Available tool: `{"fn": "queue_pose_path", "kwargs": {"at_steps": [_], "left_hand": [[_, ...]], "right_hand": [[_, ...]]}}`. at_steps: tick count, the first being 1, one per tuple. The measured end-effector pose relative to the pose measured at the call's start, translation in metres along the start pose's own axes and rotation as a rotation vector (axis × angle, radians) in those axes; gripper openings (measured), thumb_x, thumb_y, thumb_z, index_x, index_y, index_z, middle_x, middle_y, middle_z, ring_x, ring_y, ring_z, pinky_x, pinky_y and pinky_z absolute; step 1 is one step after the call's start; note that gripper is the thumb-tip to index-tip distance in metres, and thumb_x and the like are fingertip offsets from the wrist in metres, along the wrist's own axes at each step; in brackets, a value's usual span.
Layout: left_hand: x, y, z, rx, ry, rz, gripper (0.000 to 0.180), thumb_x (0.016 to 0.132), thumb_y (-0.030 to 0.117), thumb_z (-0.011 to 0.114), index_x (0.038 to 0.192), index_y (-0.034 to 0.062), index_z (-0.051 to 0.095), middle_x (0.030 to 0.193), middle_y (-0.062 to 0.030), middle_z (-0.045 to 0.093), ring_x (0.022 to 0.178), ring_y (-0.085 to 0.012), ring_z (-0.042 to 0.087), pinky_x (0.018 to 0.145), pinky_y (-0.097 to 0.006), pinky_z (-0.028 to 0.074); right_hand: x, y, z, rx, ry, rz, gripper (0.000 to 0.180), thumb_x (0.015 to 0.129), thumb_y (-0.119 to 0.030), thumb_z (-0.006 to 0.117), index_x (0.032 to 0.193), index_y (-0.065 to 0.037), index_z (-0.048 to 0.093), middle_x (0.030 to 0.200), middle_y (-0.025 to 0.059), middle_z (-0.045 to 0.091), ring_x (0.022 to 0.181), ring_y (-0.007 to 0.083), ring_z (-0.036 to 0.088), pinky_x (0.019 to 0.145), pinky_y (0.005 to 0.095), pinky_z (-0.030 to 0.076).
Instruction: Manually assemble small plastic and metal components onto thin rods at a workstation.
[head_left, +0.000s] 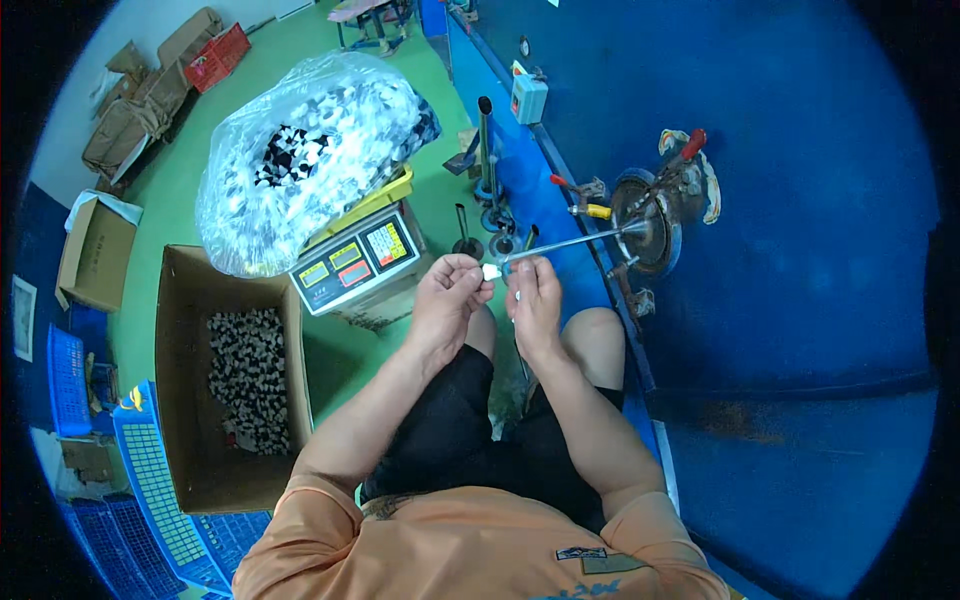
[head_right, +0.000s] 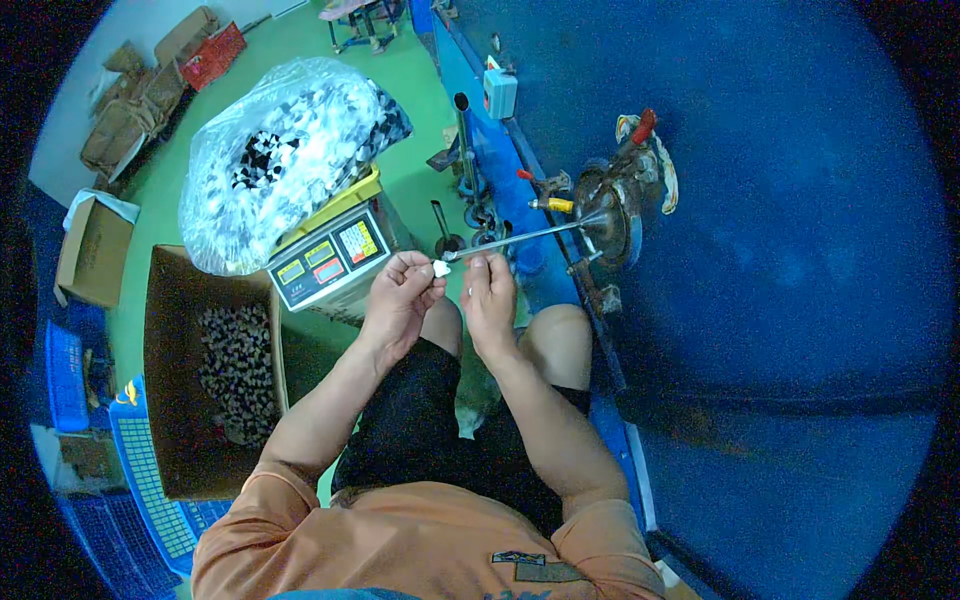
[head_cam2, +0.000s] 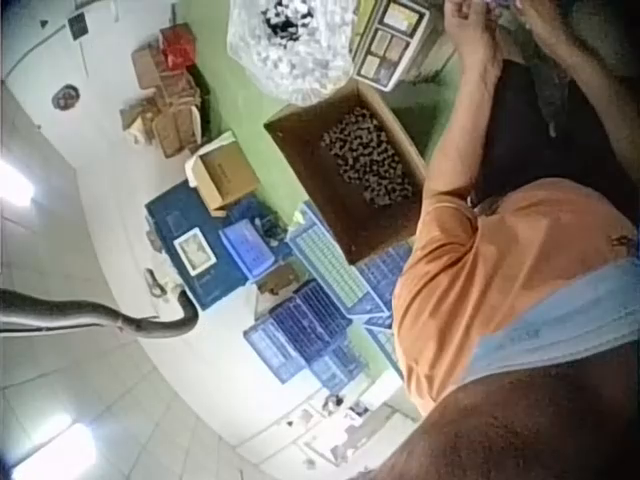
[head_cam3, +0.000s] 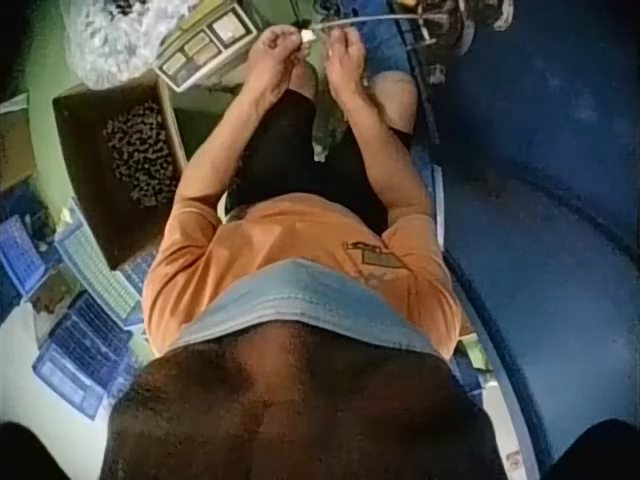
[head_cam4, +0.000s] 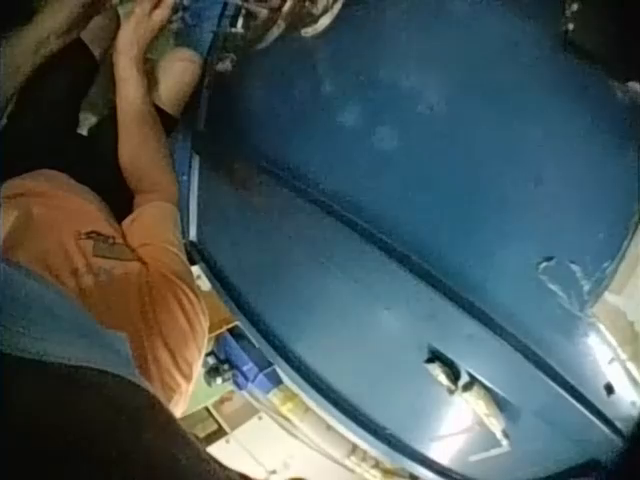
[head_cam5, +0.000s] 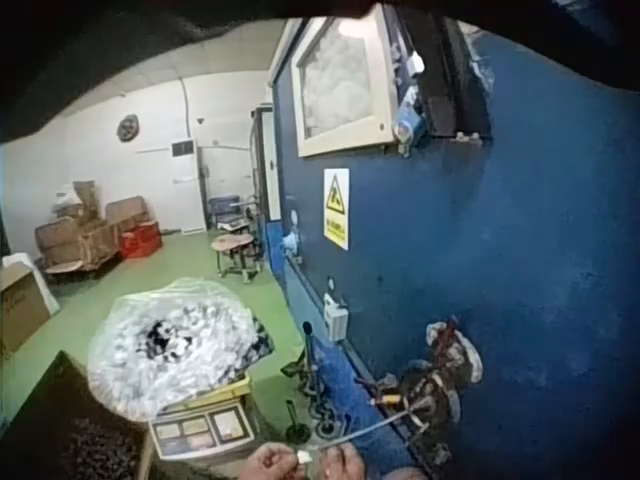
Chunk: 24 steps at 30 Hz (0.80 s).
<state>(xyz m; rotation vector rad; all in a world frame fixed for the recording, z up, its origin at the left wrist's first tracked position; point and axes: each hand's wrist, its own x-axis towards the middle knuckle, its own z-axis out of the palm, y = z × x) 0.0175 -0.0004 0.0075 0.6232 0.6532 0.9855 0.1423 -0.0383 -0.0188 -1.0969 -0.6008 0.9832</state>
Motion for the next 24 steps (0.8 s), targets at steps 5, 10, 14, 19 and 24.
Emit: {"fn": "queue_pose_path", "kwargs": {"at_steps": [5, 10, 14, 19, 24], "left_hand": [[0.005, -0.001, 0.000, -0.012, 0.025, 0.020, 0.011, 0.092, 0.001, 0.059, 0.102, 0.0009, 0.056, 0.087, -0.0070, 0.061, 0.073, -0.0139, 0.063, 0.068, -0.022, 0.053], [0.005, 0.002, 0.007, 0.046, 0.057, 0.014, 0.011, 0.092, 0.003, 0.060, 0.102, 0.0021, 0.055, 0.086, -0.0067, 0.061, 0.072, -0.0136, 0.063, 0.067, -0.022, 0.053], [0.005, 0.006, 0.014, 0.046, 0.034, 0.030, 0.012, 0.092, 0.003, 0.060, 0.103, 0.0023, 0.055, 0.085, -0.0061, 0.061, 0.072, -0.0135, 0.063, 0.066, -0.022, 0.052], [0.003, 0.006, 0.006, 0.042, 0.025, 0.023, 0.012, 0.091, 0.001, 0.060, 0.103, 0.0005, 0.056, 0.086, -0.0070, 0.061, 0.072, -0.0133, 0.063, 0.067, -0.022, 0.053], [0.003, 0.005, 0.007, 0.030, 0.011, 0.022, 0.012, 0.091, 0.001, 0.060, 0.103, 0.0005, 0.056, 0.086, -0.0075, 0.062, 0.071, -0.0134, 0.063, 0.067, -0.022, 0.053]], "right_hand": [[0.000, -0.001, 0.001, 0.010, -0.008, 0.001, 0.018, 0.101, -0.019, 0.043, 0.098, -0.005, 0.054, 0.069, -0.0010, 0.047, 0.052, 0.0045, 0.037, 0.044, 0.0201, 0.028], [-0.002, -0.006, 0.002, 0.012, -0.001, 0.013, 0.018, 0.101, -0.019, 0.043, 0.099, -0.005, 0.053, 0.069, -0.0010, 0.047, 0.052, 0.0045, 0.037, 0.044, 0.0203, 0.028], [-0.002, -0.005, 0.001, 0.004, 0.001, -0.014, 0.018, 0.101, -0.019, 0.043, 0.098, -0.005, 0.053, 0.069, -0.0006, 0.048, 0.051, 0.0046, 0.037, 0.044, 0.0205, 0.028], [-0.003, -0.004, 0.001, -0.032, -0.020, -0.047, 0.019, 0.101, -0.019, 0.043, 0.099, -0.004, 0.053, 0.070, -0.0005, 0.048, 0.051, 0.0045, 0.037, 0.044, 0.0205, 0.028], [-0.002, -0.003, 0.001, -0.033, -0.016, -0.035, 0.020, 0.102, -0.020, 0.042, 0.099, -0.004, 0.053, 0.070, -0.0004, 0.048, 0.051, 0.0045, 0.037, 0.044, 0.0207, 0.028]]}}
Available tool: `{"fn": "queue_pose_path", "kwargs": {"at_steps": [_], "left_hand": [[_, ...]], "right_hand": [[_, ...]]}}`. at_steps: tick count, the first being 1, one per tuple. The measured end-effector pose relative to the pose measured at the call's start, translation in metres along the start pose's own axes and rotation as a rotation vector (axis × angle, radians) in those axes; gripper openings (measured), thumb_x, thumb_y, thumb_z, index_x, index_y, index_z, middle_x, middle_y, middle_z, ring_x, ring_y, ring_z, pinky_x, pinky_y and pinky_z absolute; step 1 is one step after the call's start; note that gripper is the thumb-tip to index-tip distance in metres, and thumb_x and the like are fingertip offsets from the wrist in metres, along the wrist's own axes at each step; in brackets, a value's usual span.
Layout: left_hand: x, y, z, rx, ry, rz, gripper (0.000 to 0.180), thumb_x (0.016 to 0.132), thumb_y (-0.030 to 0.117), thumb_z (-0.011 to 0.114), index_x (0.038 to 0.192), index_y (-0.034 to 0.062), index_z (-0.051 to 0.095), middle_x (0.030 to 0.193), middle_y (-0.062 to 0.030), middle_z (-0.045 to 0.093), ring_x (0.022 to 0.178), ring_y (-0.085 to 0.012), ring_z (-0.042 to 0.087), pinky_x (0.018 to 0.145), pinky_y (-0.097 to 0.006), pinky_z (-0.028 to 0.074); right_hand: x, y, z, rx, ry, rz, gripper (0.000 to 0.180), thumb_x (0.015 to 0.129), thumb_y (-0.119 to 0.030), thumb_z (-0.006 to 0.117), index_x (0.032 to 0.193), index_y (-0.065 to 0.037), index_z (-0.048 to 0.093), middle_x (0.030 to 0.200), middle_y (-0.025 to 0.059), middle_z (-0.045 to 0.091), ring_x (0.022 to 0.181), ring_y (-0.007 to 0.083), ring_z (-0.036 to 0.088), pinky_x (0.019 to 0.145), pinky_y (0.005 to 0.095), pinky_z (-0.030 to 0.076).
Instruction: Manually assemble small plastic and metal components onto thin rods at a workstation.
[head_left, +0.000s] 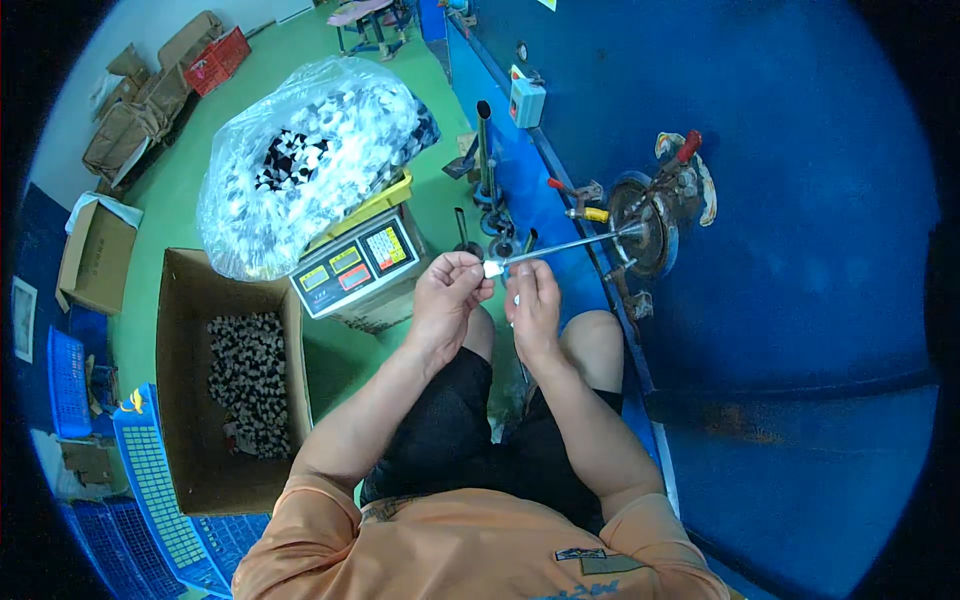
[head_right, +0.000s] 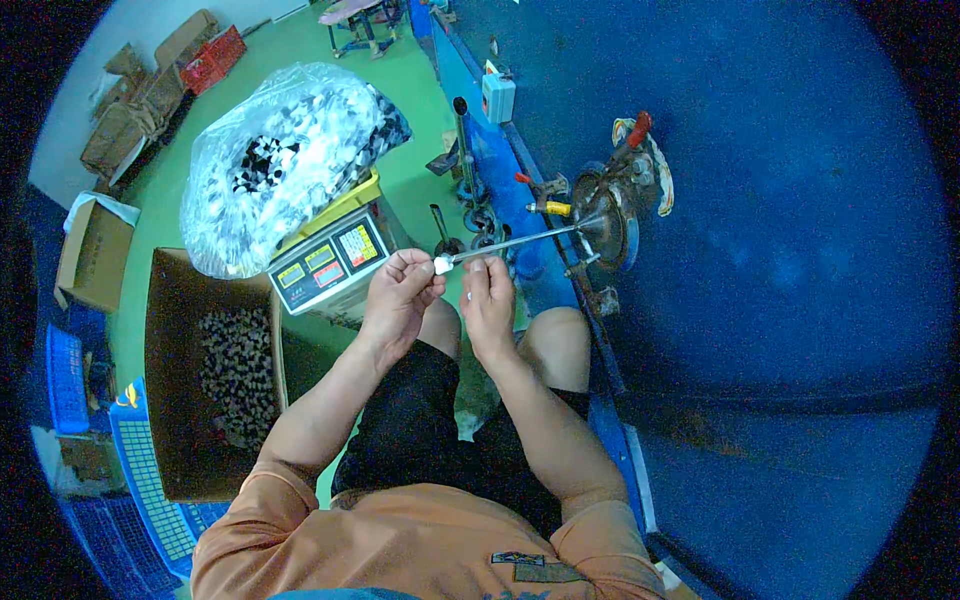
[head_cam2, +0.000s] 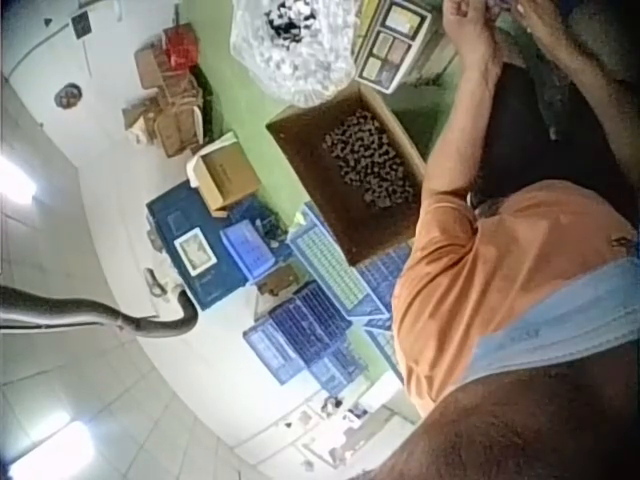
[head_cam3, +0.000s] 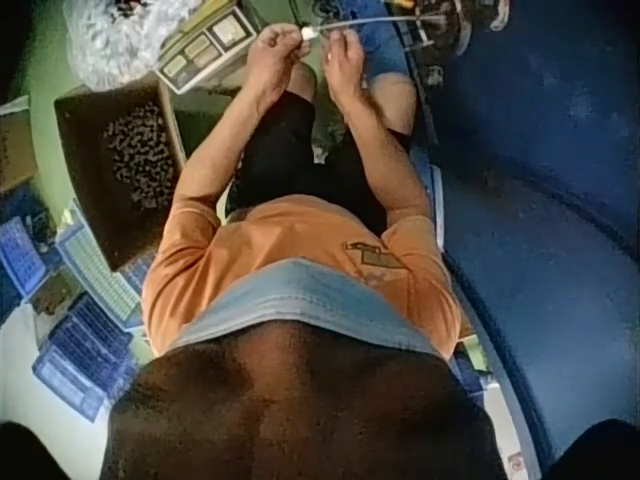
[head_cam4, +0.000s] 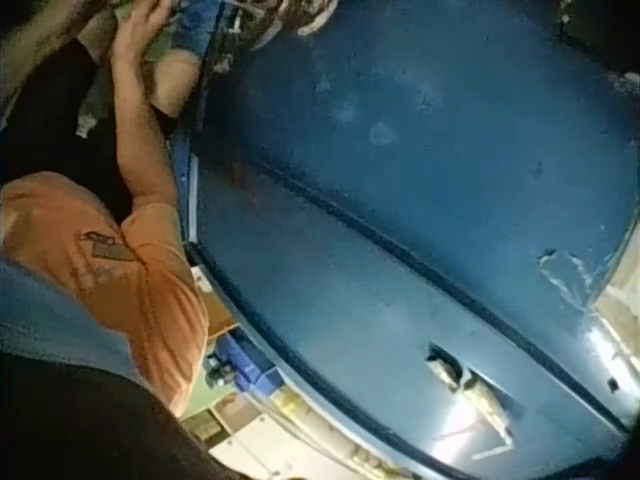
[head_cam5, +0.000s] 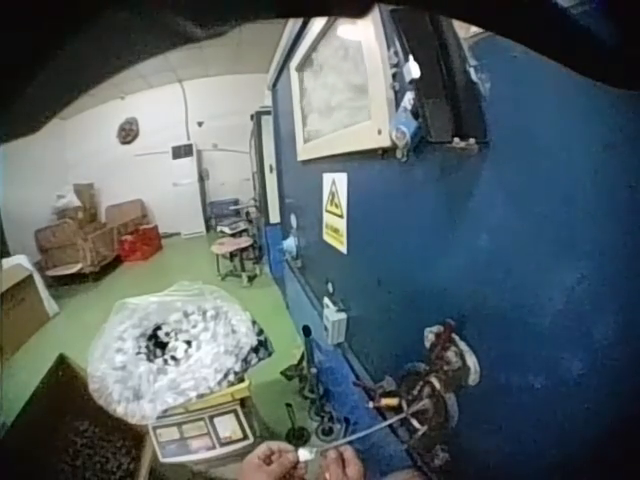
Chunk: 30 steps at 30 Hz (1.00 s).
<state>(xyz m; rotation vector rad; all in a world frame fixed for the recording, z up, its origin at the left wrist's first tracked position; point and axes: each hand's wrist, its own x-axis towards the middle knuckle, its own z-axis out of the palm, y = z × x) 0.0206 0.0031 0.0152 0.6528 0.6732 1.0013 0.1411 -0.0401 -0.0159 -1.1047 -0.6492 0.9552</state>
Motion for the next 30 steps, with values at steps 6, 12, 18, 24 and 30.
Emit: {"fn": "queue_pose_path", "kwargs": {"at_steps": [6, 12, 18, 24, 30], "left_hand": [[0.000, 0.002, 0.008, 0.038, 0.011, 0.005, 0.013, 0.092, 0.002, 0.060, 0.104, 0.0015, 0.055, 0.086, -0.0061, 0.061, 0.073, -0.0126, 0.062, 0.069, -0.022, 0.052], [-0.001, -0.002, 0.026, 0.217, 0.039, 0.169, 0.014, 0.091, 0.000, 0.059, 0.105, -0.0007, 0.058, 0.087, -0.0059, 0.062, 0.073, -0.0112, 0.060, 0.069, -0.022, 0.051], [-0.005, -0.011, 0.025, 0.315, 0.024, 0.222, 0.014, 0.091, 0.000, 0.059, 0.105, -0.0026, 0.059, 0.086, -0.0058, 0.062, 0.072, -0.0100, 0.058, 0.067, -0.021, 0.050], [-0.002, -0.008, 0.030, 0.363, 0.027, 0.206, 0.014, 0.089, 0.000, 0.060, 0.103, -0.0032, 0.061, 0.080, -0.0043, 0.061, 0.068, -0.0086, 0.055, 0.064, -0.020, 0.048], [-0.006, -0.003, 0.020, 0.361, 0.057, 0.247, 0.015, 0.088, 0.001, 0.061, 0.102, -0.0038, 0.062, 0.078, -0.0039, 0.061, 0.065, -0.0079, 0.053, 0.061, -0.020, 0.046]], "right_hand": [[-0.001, 0.001, 0.001, 0.009, -0.002, -0.015, 0.019, 0.102, -0.020, 0.044, 0.099, -0.004, 0.053, 0.068, -0.0006, 0.047, 0.051, 0.0044, 0.037, 0.044, 0.0209, 0.028], [0.001, -0.003, 0.010, -0.061, -0.032, -0.210, 0.016, 0.100, -0.019, 0.049, 0.100, -0.004, 0.054, 0.069, -0.0009, 0.048, 0.053, 0.0040, 0.037, 0.045, 0.0202, 0.029], [0.004, -0.019, 0.013, 0.104, -0.024, -0.059, 0.014, 0.099, -0.018, 0.052, 0.100, -0.004, 0.056, 0.070, -0.0014, 0.048, 0.054, 0.0036, 0.036, 0.046, 0.0191, 0.029], [0.003, -0.024, 0.015, 0.172, -0.053, -0.038, 0.013, 0.099, -0.017, 0.053, 0.100, -0.004, 0.057, 0.069, -0.0017, 0.048, 0.055, 0.0036, 0.036, 0.047, 0.0193, 0.029], [-0.001, -0.021, 0.021, 0.099, -0.117, -0.066, 0.017, 0.100, -0.021, 0.050, 0.099, -0.005, 0.057, 0.069, -0.0011, 0.047, 0.054, 0.0042, 0.037, 0.046, 0.0194, 0.028]]}}
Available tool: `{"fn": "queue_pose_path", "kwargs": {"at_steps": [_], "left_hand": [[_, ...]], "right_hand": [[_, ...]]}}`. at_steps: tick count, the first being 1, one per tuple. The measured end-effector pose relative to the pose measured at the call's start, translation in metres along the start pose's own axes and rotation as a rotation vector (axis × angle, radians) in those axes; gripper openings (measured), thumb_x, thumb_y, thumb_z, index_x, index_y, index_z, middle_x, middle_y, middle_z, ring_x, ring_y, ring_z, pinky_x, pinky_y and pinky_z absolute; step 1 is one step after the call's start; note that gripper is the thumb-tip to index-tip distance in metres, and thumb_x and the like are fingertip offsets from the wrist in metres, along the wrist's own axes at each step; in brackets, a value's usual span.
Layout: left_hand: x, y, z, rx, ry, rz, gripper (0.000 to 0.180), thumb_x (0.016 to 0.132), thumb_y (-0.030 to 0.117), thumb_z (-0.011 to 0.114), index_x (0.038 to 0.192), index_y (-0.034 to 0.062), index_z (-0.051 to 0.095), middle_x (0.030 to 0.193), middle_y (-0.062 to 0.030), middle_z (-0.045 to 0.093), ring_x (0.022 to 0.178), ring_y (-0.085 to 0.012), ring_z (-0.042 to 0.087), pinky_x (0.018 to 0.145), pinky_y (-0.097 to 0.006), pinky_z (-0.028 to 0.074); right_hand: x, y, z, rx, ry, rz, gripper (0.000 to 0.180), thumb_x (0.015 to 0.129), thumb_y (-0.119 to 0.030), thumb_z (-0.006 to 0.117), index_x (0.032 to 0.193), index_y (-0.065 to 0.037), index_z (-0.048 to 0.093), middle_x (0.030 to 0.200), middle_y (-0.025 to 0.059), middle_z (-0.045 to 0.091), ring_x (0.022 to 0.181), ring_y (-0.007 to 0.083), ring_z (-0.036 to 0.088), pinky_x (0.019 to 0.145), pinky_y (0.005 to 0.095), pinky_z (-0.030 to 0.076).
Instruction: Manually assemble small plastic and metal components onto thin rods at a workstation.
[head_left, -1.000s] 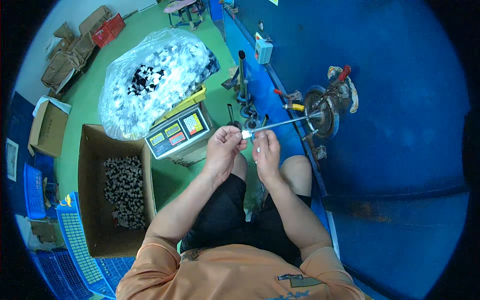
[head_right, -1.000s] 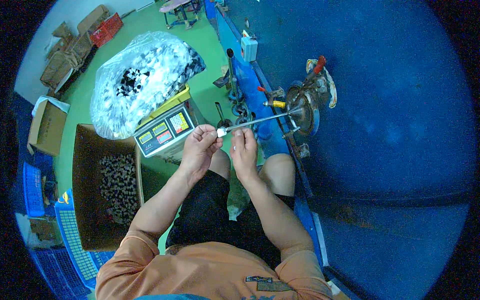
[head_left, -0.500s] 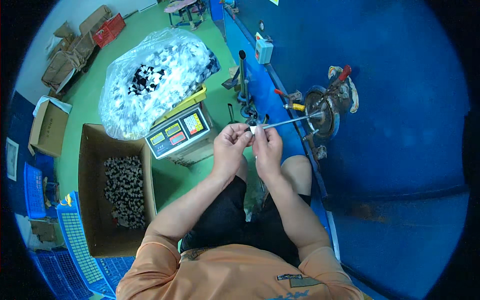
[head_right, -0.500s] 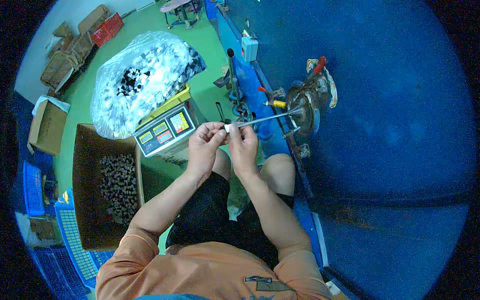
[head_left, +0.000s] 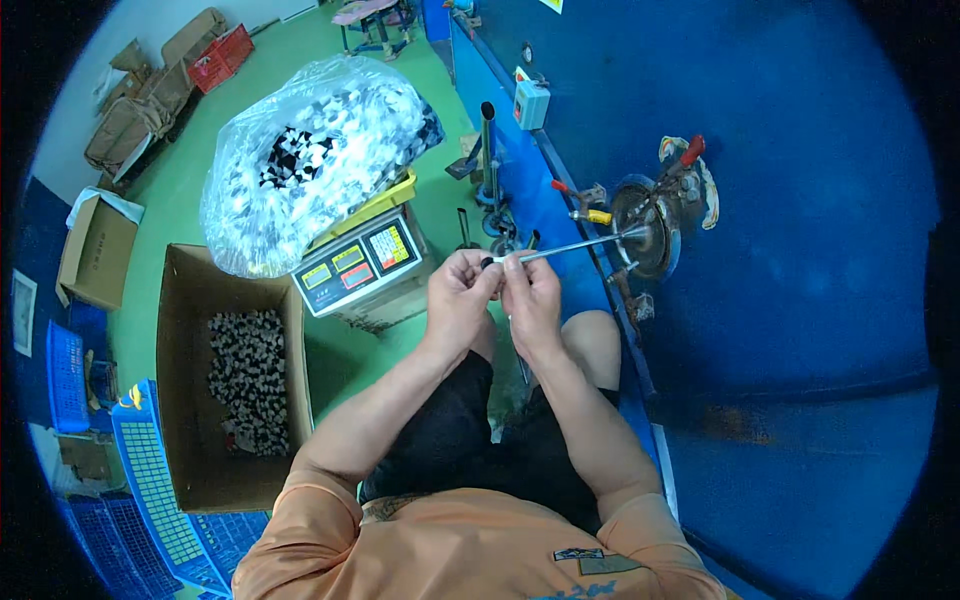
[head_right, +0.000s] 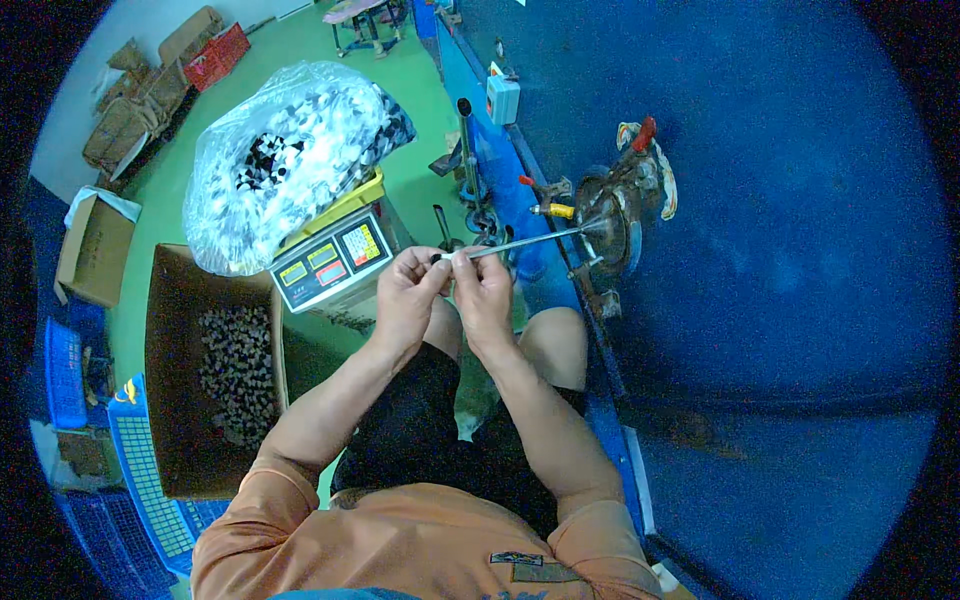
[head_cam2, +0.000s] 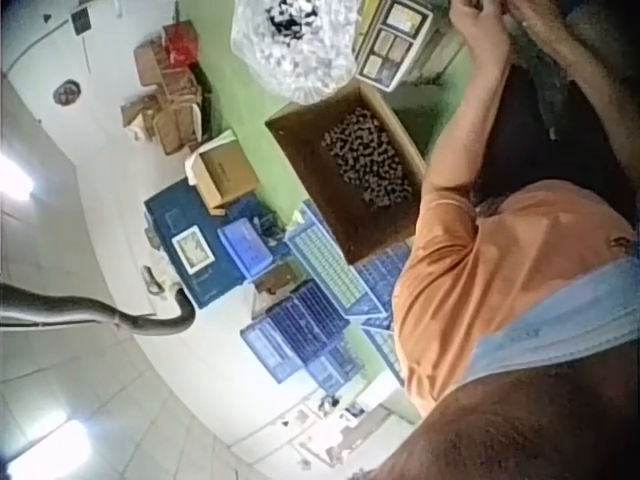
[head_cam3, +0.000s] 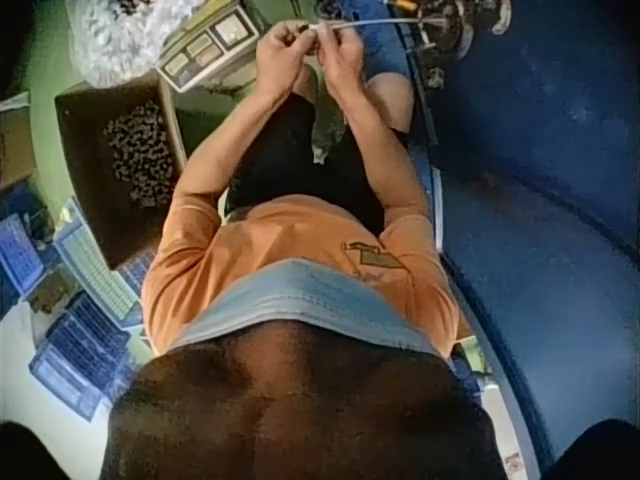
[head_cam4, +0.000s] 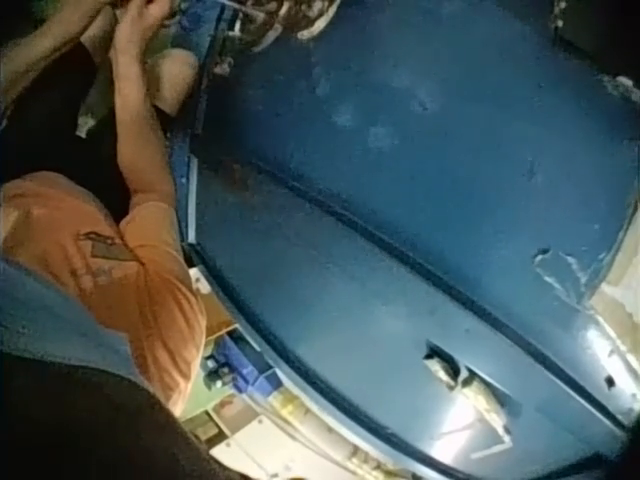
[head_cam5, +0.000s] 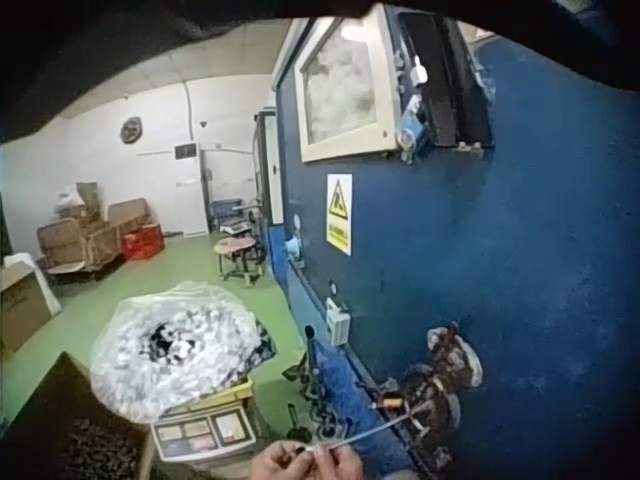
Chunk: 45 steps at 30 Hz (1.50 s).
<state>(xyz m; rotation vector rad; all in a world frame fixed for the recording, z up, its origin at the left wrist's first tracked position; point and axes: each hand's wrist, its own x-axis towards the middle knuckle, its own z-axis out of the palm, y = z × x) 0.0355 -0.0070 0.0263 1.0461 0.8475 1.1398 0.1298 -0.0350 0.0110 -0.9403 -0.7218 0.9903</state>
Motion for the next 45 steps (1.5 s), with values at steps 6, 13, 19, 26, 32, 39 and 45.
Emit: {"fn": "queue_pose_path", "kwargs": {"at_steps": [6, 13, 19, 26, 32, 39, 45], "left_hand": [[-0.009, 0.059, -0.091, -0.424, 0.672, 0.298, 0.025, 0.100, 0.024, 0.044, 0.097, 0.0034, 0.058, 0.080, -0.0063, 0.060, 0.072, -0.0117, 0.054, 0.071, -0.026, 0.045], [-0.035, 0.023, -0.061, 0.276, 0.121, -0.096, 0.018, 0.091, 0.013, 0.060, 0.104, 0.0025, 0.063, 0.087, -0.0048, 0.062, 0.075, -0.0110, 0.056, 0.069, -0.024, 0.045], [-0.011, 0.011, -0.032, 0.554, -0.237, -0.133, 0.012, 0.088, 0.005, 0.061, 0.098, 0.0010, 0.064, 0.083, -0.0045, 0.063, 0.072, -0.0092, 0.055, 0.064, -0.021, 0.044], [0.002, -0.008, -0.034, 0.360, -0.162, 0.022, 0.006, 0.089, 0.002, 0.060, 0.094, 0.0006, 0.063, 0.083, -0.0048, 0.063, 0.072, -0.0089, 0.056, 0.067, -0.021, 0.047], [0.009, -0.004, -0.027, 0.234, -0.090, -0.017, 0.015, 0.089, -0.003, 0.057, 0.104, -0.0004, 0.061, 0.088, -0.0063, 0.063, 0.075, -0.0098, 0.057, 0.072, -0.022, 0.049], [0.000, -0.014, -0.015, -0.001, -0.023, -0.031, 0.027, 0.089, -0.006, 0.056, 0.116, -0.0016, 0.055, 0.098, -0.0102, 0.065, 0.080, -0.0119, 0.060, 0.074, -0.022, 0.050], [0.006, -0.011, -0.018, -0.101, -0.084, -0.123, 0.029, 0.090, -0.006, 0.054, 0.119, -0.0012, 0.054, 0.099, -0.0117, 0.066, 0.079, -0.0128, 0.061, 0.074, -0.023, 0.051]], "right_hand": [[-0.013, 0.012, -0.019, 0.113, -0.019, 0.109, 0.023, 0.103, -0.023, 0.041, 0.103, -0.006, 0.056, 0.071, 0.0019, 0.052, 0.052, 0.0051, 0.039, 0.045, 0.0188, 0.028], [-0.013, 0.011, -0.003, 0.089, -0.079, 0.194, 0.030, 0.104, -0.024, 0.032, 0.114, -0.004, 0.053, 0.090, 0.0107, 0.064, 0.052, 0.0071, 0.044, 0.043, 0.0204, 0.032], [-0.014, 0.019, -0.002, -0.040, -0.089, 0.106, 0.029, 0.104, -0.022, 0.033, 0.117, -0.004, 0.051, 0.102, 0.0147, 0.066, 0.051, 0.0082, 0.045, 0.043, 0.0223, 0.035], [-0.008, 0.023, -0.011, -0.236, -0.035, -0.068, 0.022, 0.101, -0.018, 0.041, 0.114, -0.004, 0.053, 0.094, 0.0099, 0.066, 0.047, 0.0054, 0.040, 0.042, 0.0197, 0.032], [-0.007, 0.022, -0.017, -0.352, -0.024, 0.078, 0.015, 0.094, -0.014, 0.056, 0.103, -0.002, 0.056, 0.082, 0.0060, 0.062, 0.048, 0.0074, 0.041, 0.042, 0.0214, 0.032], [-0.008, 0.017, -0.013, -0.212, 0.028, 0.123, 0.008, 0.094, -0.012, 0.055, 0.096, -0.004, 0.056, 0.072, 0.0017, 0.054, 0.048, 0.0050, 0.038, 0.042, 0.0194, 0.030], [-0.007, 0.013, -0.015, -0.102, 0.153, 0.054, 0.008, 0.096, -0.012, 0.054, 0.095, -0.004, 0.056, 0.068, -0.0005, 0.050, 0.049, 0.0039, 0.037, 0.043, 0.0186, 0.029]]}}
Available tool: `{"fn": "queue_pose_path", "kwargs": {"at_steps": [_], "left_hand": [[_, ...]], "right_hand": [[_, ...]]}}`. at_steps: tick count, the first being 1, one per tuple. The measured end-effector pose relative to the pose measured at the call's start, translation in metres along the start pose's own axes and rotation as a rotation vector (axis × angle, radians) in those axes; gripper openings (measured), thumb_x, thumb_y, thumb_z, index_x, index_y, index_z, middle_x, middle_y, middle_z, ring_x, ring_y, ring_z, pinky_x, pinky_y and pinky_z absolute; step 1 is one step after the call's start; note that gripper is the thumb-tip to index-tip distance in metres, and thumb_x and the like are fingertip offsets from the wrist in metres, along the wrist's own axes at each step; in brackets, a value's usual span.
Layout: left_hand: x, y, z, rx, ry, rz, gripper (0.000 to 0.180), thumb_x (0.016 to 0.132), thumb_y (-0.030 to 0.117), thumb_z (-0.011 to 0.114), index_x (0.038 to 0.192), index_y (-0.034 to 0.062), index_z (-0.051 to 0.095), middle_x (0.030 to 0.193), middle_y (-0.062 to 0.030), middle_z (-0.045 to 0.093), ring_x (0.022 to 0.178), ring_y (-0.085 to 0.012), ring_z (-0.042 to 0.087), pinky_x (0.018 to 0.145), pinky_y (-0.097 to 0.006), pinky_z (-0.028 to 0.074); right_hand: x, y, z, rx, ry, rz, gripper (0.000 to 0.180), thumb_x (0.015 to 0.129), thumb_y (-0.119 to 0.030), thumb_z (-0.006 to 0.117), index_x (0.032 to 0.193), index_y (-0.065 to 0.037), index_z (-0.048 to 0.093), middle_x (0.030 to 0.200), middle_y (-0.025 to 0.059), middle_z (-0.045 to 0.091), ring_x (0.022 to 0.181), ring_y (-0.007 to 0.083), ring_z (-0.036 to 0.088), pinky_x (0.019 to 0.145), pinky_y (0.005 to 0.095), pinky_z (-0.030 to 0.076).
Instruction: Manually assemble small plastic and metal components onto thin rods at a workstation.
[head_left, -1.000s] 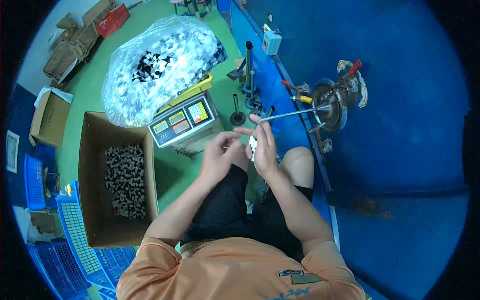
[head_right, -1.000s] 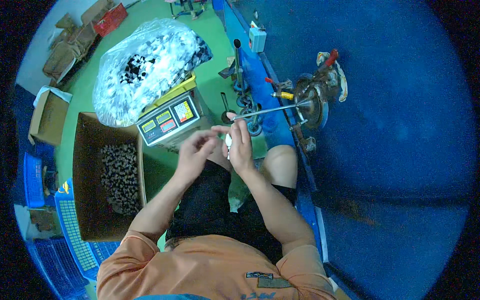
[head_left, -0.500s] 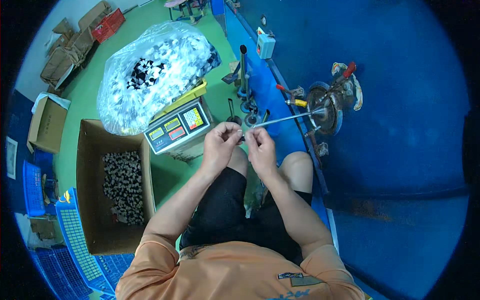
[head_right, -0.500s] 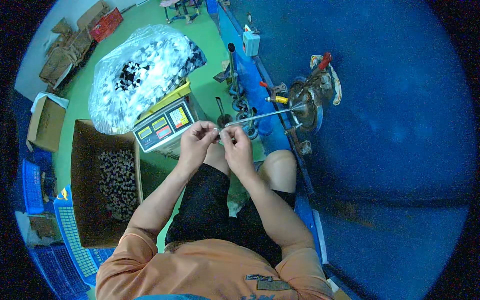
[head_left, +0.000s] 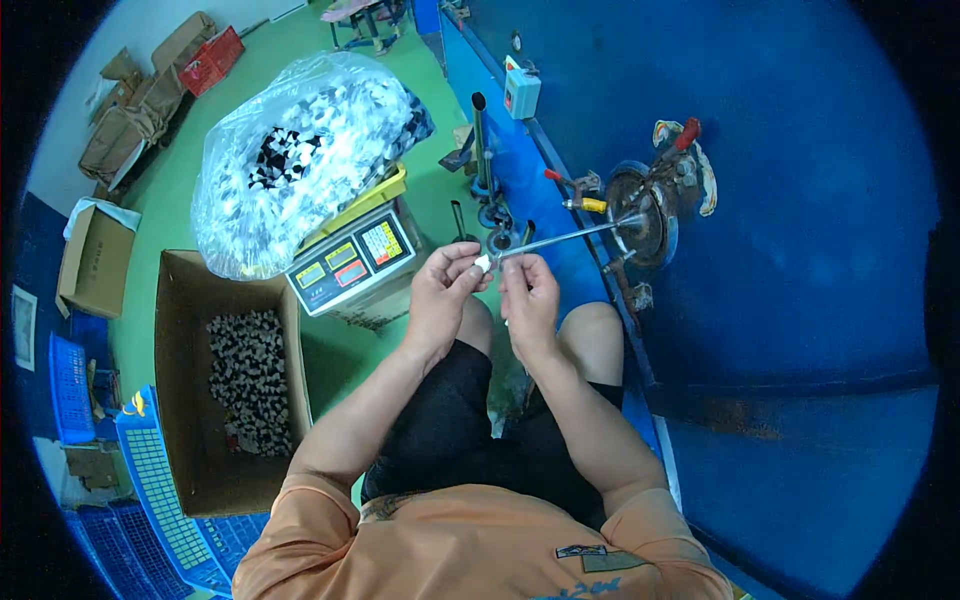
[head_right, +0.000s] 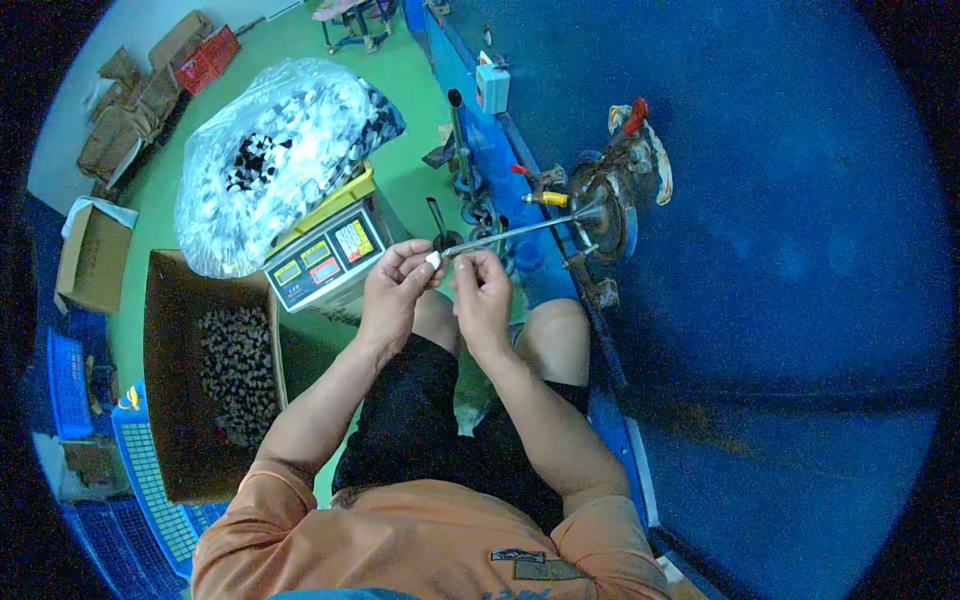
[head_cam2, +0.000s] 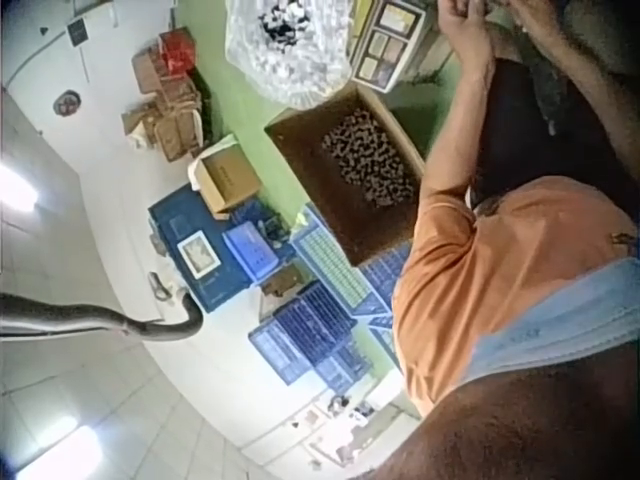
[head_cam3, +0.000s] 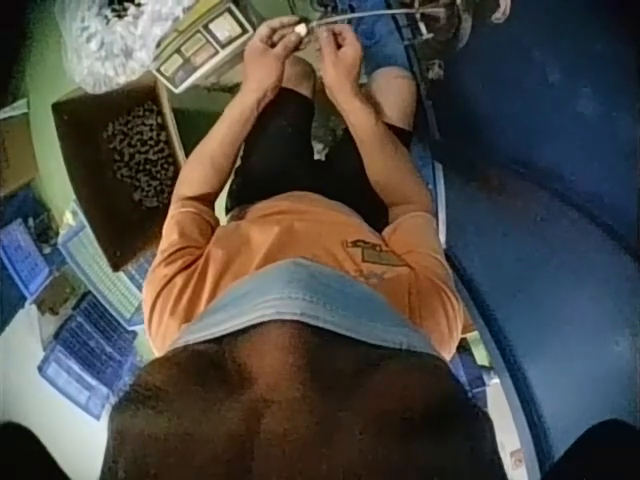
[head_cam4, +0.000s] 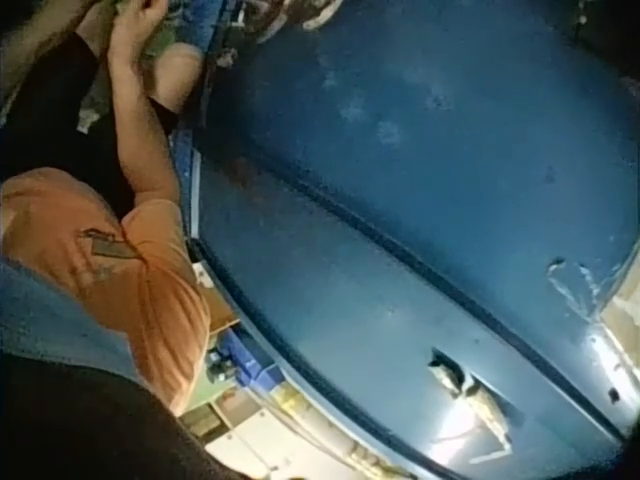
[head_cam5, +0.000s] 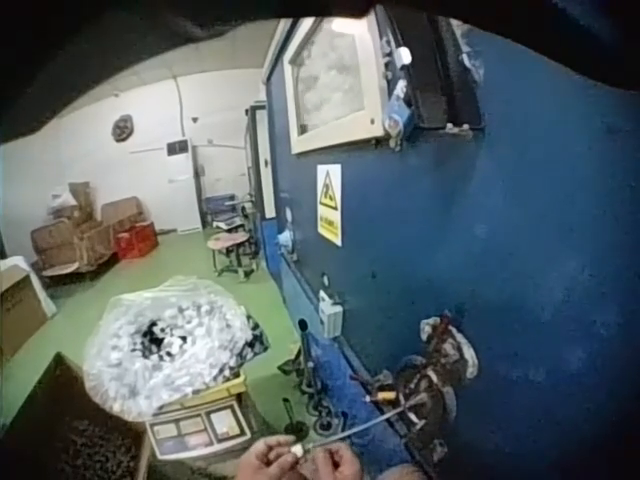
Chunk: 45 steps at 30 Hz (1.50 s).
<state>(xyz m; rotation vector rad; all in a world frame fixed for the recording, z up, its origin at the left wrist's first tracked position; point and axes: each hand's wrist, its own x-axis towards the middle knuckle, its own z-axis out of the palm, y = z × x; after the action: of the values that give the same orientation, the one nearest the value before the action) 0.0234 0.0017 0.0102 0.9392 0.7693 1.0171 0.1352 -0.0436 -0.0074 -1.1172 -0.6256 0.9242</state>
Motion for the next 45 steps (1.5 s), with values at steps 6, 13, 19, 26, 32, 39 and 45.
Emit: {"fn": "queue_pose_path", "kwargs": {"at_steps": [6, 13, 19, 26, 32, 39, 45], "left_hand": [[0.003, 0.005, 0.000, -0.012, -0.067, -0.046, 0.031, 0.092, -0.003, 0.056, 0.123, -0.0001, 0.051, 0.097, -0.0101, 0.065, 0.081, -0.0137, 0.061, 0.077, -0.024, 0.051], [0.007, 0.013, 0.007, 0.023, -0.111, 0.017, 0.031, 0.090, -0.006, 0.054, 0.121, -0.0011, 0.051, 0.090, -0.0096, 0.064, 0.077, -0.0123, 0.060, 0.072, -0.023, 0.051], [0.007, 0.007, 0.009, 0.073, -0.084, 0.134, 0.032, 0.091, -0.005, 0.055, 0.122, -0.0007, 0.050, 0.093, -0.0101, 0.063, 0.079, -0.0133, 0.060, 0.075, -0.024, 0.051], [0.003, 0.007, 0.027, 0.040, -0.031, 0.157, 0.026, 0.092, -0.003, 0.056, 0.118, -0.0030, 0.052, 0.090, -0.0096, 0.063, 0.076, -0.0135, 0.060, 0.074, -0.024, 0.052], [0.000, 0.000, 0.028, 0.075, -0.036, 0.078, 0.017, 0.092, -0.001, 0.057, 0.108, -0.0046, 0.057, 0.084, -0.0079, 0.062, 0.071, -0.0123, 0.058, 0.068, -0.023, 0.051], [0.002, 0.003, 0.030, 0.145, -0.002, 0.124, 0.014, 0.090, 0.000, 0.059, 0.104, -0.0051, 0.059, 0.080, -0.0069, 0.062, 0.066, -0.0102, 0.057, 0.061, -0.021, 0.048], [-0.004, 0.010, 0.017, 0.208, 0.016, 0.137, 0.011, 0.091, 0.002, 0.059, 0.102, -0.0018, 0.059, 0.079, -0.0065, 0.061, 0.065, -0.0101, 0.055, 0.062, -0.020, 0.047]], "right_hand": [[0.005, 0.003, -0.004, 0.076, -0.010, -0.038, 0.010, 0.097, -0.013, 0.053, 0.096, -0.004, 0.056, 0.068, -0.0009, 0.050, 0.050, 0.0038, 0.037, 0.043, 0.0187, 0.028], [0.005, 0.002, -0.003, -0.008, -0.036, -0.150, 0.012, 0.097, -0.015, 0.053, 0.099, -0.003, 0.057, 0.070, -0.0004, 0.051, 0.051, 0.0040, 0.037, 0.043, 0.0190, 0.029], [0.003, -0.013, 0.011, 0.024, -0.054, -0.092, 0.015, 0.096, -0.013, 0.055, 0.102, 0.000, 0.057, 0.079, 0.0039, 0.058, 0.064, 0.0080, 0.048, 0.057, 0.0209, 0.041], [0.014, -0.010, 0.001, 0.027, -0.023, -0.097, 0.015, 0.097, -0.016, 0.055, 0.102, -0.002, 0.058, 0.078, 0.0029, 0.057, 0.064, 0.0068, 0.049, 0.054, 0.0198, 0.040], [0.017, -0.010, -0.001, 0.014, 0.008, -0.012, 0.014, 0.097, -0.015, 0.055, 0.100, -0.002, 0.057, 0.078, 0.0027, 0.056, 0.065, 0.0071, 0.049, 0.055, 0.0195, 0.041], [0.014, -0.008, 0.006, 0.168, -0.026, -0.024, 0.013, 0.097, -0.014, 0.054, 0.099, -0.002, 0.057, 0.075, 0.0019, 0.054, 0.062, 0.0061, 0.046, 0.053, 0.0196, 0.039], [0.011, -0.010, 0.008, -0.025, -0.100, -0.050, 0.017, 0.099, -0.018, 0.052, 0.098, -0.002, 0.056, 0.073, 0.0018, 0.052, 0.060, 0.0059, 0.044, 0.051, 0.0193, 0.035]]}}
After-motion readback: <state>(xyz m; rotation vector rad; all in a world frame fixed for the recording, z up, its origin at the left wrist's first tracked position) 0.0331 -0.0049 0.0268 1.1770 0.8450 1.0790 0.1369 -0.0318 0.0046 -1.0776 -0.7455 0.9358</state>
